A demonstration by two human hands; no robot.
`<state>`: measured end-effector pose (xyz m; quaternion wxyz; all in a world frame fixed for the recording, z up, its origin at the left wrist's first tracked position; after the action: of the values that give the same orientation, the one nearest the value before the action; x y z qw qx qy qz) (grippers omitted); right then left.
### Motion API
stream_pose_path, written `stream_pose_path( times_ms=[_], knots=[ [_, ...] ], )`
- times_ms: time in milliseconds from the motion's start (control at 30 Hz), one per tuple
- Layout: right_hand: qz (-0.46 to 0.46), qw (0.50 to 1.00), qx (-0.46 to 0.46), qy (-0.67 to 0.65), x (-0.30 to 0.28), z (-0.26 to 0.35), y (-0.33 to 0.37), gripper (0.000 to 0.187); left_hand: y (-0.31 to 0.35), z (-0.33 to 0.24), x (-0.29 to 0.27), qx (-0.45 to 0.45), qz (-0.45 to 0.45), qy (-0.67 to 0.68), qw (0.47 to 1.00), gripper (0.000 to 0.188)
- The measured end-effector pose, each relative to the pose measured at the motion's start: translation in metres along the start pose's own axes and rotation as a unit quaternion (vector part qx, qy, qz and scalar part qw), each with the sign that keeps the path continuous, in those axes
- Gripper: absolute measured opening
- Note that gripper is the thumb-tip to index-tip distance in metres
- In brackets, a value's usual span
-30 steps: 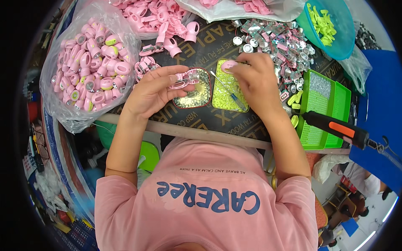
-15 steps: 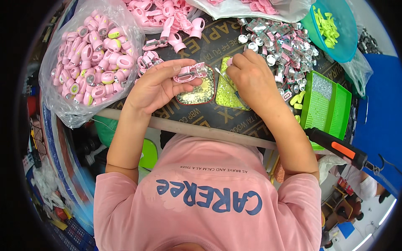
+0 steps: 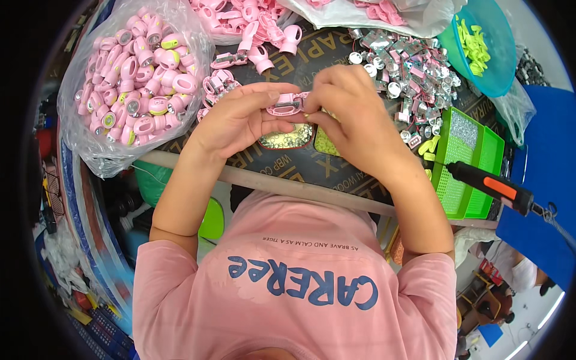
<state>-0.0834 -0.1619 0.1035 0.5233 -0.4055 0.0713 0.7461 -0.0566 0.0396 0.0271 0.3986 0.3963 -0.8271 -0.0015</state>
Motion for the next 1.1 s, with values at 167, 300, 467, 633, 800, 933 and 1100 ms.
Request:
stream_pose_path(
  times_ms=[167,300,467,633,800,933,1100],
  knots=[
    [0.018,0.998,-0.036,0.05,0.007,0.007,-0.008,0.019,-0.003,-0.002,0.007,-0.004,0.0,-0.004,1.0,0.038],
    [0.016,0.993,-0.055,0.098,0.011,0.01,-0.008,0.014,-0.002,-0.004,0.009,-0.005,-0.01,-0.021,1.0,0.036],
    [0.0,0.985,-0.102,0.14,0.018,0.01,-0.008,0.015,0.001,-0.006,0.004,0.012,-0.02,-0.033,0.999,0.036],
    [-0.018,0.98,-0.12,0.156,0.022,0.008,-0.004,0.028,0.001,-0.009,-0.004,0.048,-0.029,-0.034,0.998,0.036],
    [-0.109,0.993,0.038,-0.001,-0.004,-0.019,-0.002,0.029,0.006,-0.011,-0.018,0.061,-0.047,-0.056,0.995,0.035],
    [0.017,0.997,0.031,0.063,0.006,-0.029,0.009,0.019,0.007,-0.014,-0.022,0.073,-0.031,-0.053,0.995,0.036],
    [-0.054,0.989,0.03,0.134,0.014,-0.031,0.01,0.014,0.012,-0.013,-0.024,0.083,-0.031,-0.058,0.994,0.037]
  ],
)
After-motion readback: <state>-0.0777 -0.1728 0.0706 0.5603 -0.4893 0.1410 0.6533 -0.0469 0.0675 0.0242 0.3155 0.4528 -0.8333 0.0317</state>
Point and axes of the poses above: each hand's wrist, its own y-axis away from the middle knuckle, its own x-axis out of the palm, z = x × y, the point moved 3 cm from there along -y, towards the middle knuckle, and after that the axes turned 6 degrees about -y, right-handed, at the moved point
